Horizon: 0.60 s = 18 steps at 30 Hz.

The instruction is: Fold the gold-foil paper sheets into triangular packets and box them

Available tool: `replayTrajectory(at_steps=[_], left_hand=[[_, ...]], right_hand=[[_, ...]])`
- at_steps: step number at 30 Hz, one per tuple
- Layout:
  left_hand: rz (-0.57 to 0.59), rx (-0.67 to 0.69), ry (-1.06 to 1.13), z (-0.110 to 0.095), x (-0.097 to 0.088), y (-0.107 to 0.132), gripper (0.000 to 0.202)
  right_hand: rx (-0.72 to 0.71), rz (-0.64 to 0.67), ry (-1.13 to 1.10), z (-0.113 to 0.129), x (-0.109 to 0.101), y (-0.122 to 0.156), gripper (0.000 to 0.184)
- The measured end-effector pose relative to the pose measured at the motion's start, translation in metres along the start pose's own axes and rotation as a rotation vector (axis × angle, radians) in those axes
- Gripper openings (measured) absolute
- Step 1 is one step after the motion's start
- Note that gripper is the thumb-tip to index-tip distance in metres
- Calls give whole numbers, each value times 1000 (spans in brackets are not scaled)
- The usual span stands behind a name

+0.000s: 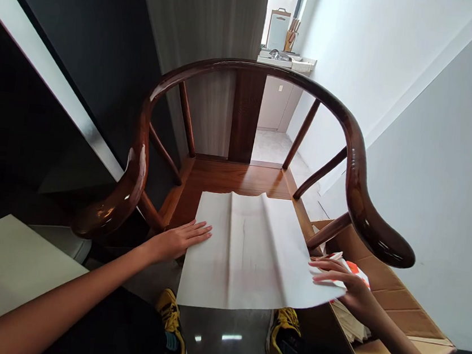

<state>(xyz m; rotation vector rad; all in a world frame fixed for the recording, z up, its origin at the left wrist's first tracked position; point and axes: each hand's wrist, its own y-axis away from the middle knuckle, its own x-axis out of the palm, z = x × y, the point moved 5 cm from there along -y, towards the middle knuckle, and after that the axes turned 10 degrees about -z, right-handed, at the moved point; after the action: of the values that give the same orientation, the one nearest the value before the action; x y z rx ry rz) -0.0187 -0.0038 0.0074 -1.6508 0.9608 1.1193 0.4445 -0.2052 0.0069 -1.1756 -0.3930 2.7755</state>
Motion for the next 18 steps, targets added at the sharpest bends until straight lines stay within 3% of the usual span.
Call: replayTrajectory(at_steps=[4,7,9,12,16,18], left_hand=[[-62,12,49,5,2,8,71],[-49,25,52,3,-7,20,65],[-41,6,59,4,-14,28,62],[-61,-47,102,6,-22,44,55],[-117,-194,212,8,-32,64,46],[-136,-309,278,6,-35,67,41]], right_hand=[[-189,-62,339,-1,23,-7,69],[-362,8,449,6,52,-20,92],[-428,68,423,12,63,-30,87],[-410,125,276,20,60,-42,67],[-158,130,66,24,41,-52,44],[-37,59,-12,24,35,-56,37]])
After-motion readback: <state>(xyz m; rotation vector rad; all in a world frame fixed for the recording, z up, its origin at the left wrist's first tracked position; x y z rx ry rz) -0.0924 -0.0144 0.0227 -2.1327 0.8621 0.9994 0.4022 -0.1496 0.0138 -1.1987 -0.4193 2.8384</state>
